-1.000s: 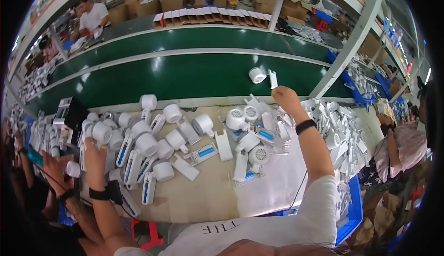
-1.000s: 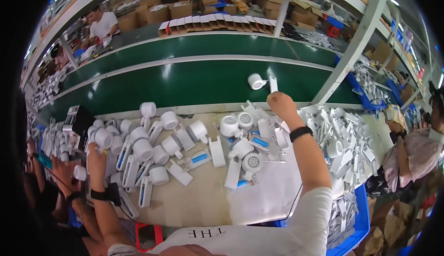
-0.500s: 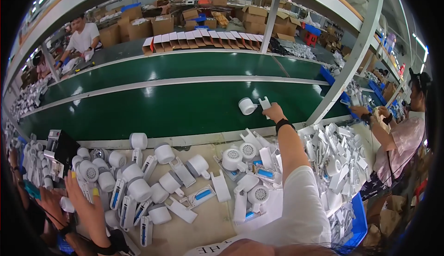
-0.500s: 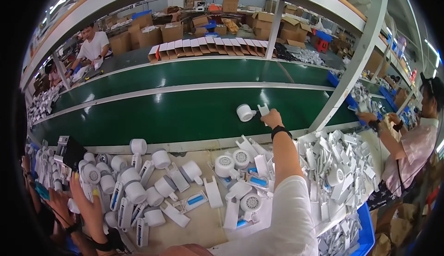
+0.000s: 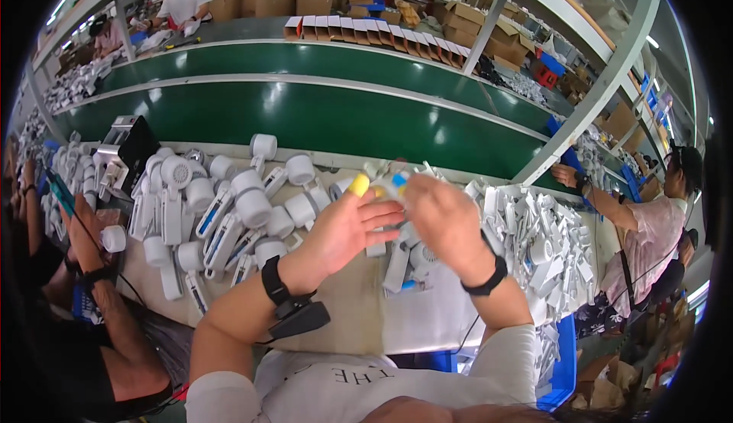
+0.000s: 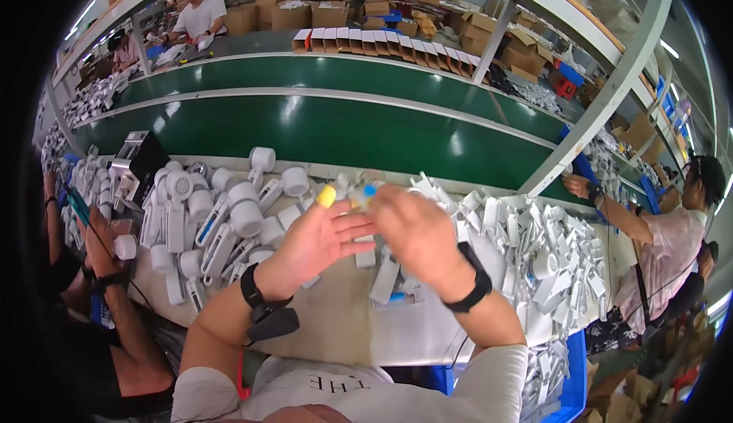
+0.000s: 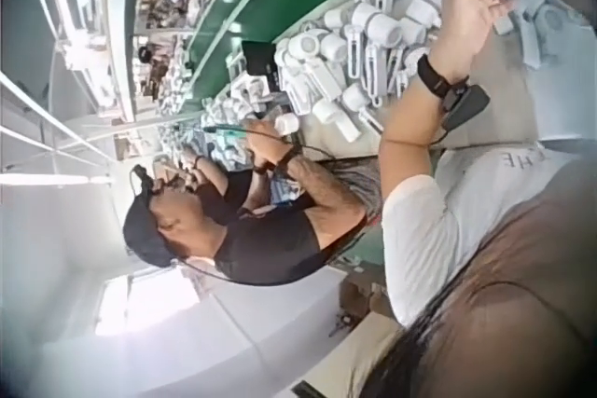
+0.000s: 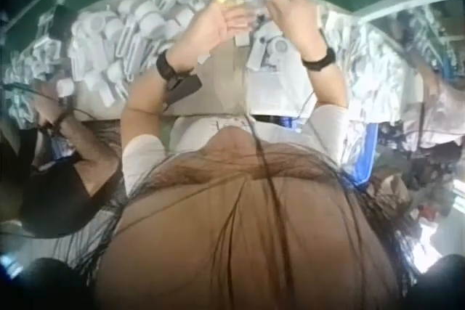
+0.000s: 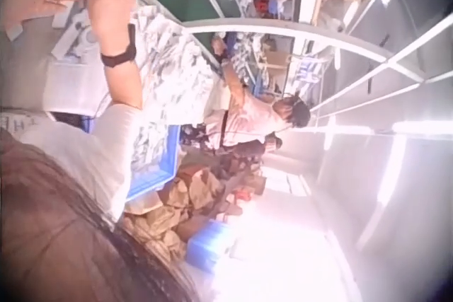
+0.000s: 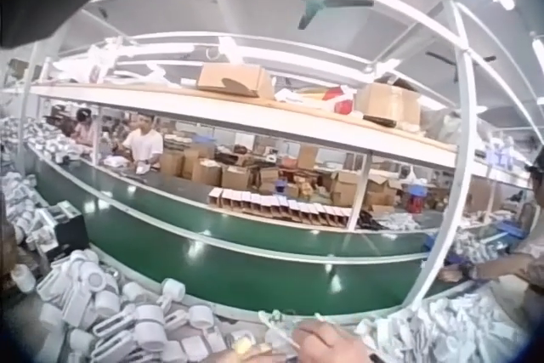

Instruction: The person assembles handheld fans by joining the motor housing to the handle and snapping the plastic casing together before placing the finished product on a conveyor belt.

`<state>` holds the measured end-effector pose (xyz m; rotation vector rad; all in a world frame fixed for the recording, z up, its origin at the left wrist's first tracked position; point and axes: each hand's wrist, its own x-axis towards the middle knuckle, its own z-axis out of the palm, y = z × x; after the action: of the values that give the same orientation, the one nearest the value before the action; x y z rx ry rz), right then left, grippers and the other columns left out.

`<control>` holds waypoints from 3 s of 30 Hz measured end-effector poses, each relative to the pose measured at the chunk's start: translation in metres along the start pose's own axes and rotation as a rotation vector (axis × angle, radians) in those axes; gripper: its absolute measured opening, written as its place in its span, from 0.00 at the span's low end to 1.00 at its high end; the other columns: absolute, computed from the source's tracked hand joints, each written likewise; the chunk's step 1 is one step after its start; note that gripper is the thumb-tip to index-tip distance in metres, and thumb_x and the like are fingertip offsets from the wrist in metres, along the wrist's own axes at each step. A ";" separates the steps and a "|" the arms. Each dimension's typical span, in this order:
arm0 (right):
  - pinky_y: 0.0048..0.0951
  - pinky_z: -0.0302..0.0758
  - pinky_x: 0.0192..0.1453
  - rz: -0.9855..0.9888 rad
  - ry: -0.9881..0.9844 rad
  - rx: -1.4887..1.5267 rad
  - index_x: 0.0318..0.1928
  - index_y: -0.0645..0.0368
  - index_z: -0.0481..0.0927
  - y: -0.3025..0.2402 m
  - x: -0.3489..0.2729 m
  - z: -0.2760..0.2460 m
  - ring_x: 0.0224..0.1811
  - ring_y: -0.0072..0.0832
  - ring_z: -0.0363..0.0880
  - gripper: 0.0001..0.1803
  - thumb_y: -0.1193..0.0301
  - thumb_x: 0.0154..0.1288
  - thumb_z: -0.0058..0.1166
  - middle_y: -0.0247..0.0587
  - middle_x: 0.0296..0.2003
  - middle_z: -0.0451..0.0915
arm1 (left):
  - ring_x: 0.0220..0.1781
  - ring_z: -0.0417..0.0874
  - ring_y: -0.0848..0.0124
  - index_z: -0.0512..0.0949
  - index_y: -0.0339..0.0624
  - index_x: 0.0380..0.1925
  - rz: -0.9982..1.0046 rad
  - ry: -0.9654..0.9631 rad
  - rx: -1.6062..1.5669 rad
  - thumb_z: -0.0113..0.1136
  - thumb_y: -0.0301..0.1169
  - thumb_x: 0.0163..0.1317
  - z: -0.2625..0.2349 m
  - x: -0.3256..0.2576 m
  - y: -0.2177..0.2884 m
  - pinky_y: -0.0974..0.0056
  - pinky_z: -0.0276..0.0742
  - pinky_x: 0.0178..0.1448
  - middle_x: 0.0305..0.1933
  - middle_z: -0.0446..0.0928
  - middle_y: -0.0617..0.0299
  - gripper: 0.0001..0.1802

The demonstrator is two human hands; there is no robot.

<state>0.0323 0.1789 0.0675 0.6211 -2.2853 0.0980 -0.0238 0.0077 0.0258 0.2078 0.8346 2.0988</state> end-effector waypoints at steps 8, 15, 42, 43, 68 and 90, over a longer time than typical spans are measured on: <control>0.37 0.68 0.54 -0.123 -0.091 0.286 0.48 0.54 0.73 -0.078 -0.063 -0.007 0.56 0.39 0.66 0.28 0.70 0.41 0.66 0.40 0.50 0.71 | 0.37 0.80 0.64 0.72 0.36 0.42 0.102 -0.012 0.039 0.43 0.35 0.63 -0.017 -0.035 -0.031 0.61 0.77 0.43 0.38 0.77 0.52 0.15; 0.34 0.66 0.57 0.837 -0.297 1.415 0.66 0.55 0.49 -0.047 -0.091 0.027 0.55 0.32 0.68 0.55 0.72 0.38 0.70 0.40 0.50 0.71 | 0.30 0.79 0.66 0.69 0.35 0.40 0.113 -0.250 0.179 0.48 0.28 0.59 -0.009 -0.043 -0.028 0.62 0.77 0.34 0.32 0.76 0.53 0.10; 0.33 0.67 0.59 0.484 -0.273 0.892 0.60 0.55 0.63 0.000 -0.064 0.015 0.57 0.31 0.68 0.40 0.78 0.44 0.66 0.42 0.54 0.68 | 0.23 0.75 0.74 0.65 0.37 0.35 0.114 -0.042 0.642 0.48 0.25 0.57 -0.055 -0.022 -0.037 0.68 0.72 0.26 0.26 0.74 0.58 0.07; 0.32 0.66 0.59 0.564 -0.289 1.083 0.61 0.56 0.62 0.001 -0.060 0.013 0.57 0.31 0.68 0.40 0.77 0.45 0.66 0.42 0.54 0.68 | 0.22 0.75 0.75 0.65 0.37 0.35 0.109 -0.034 0.691 0.49 0.25 0.56 -0.052 -0.022 -0.037 0.69 0.72 0.25 0.26 0.74 0.59 0.07; 0.28 0.73 0.45 0.283 -0.592 0.759 0.59 0.60 0.65 0.008 -0.026 0.009 0.44 0.35 0.73 0.33 0.65 0.54 0.61 0.45 0.51 0.67 | 0.22 0.76 0.69 0.67 0.34 0.39 0.286 -0.016 1.237 0.56 0.30 0.51 -0.060 -0.027 -0.043 0.65 0.70 0.26 0.24 0.75 0.55 0.17; 0.40 0.72 0.49 1.290 -0.410 -0.352 0.52 0.62 0.68 0.174 -0.159 0.024 0.45 0.47 0.76 0.32 0.50 0.55 0.52 0.53 0.41 0.78 | 0.43 0.78 0.71 0.71 0.36 0.47 0.282 -0.002 0.296 0.50 0.32 0.63 -0.074 -0.008 -0.057 0.68 0.74 0.43 0.45 0.77 0.56 0.15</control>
<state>0.0312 0.3904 -0.0390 -1.1538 -2.6204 0.1800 -0.0126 -0.0102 -0.0658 0.5108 1.1704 2.2227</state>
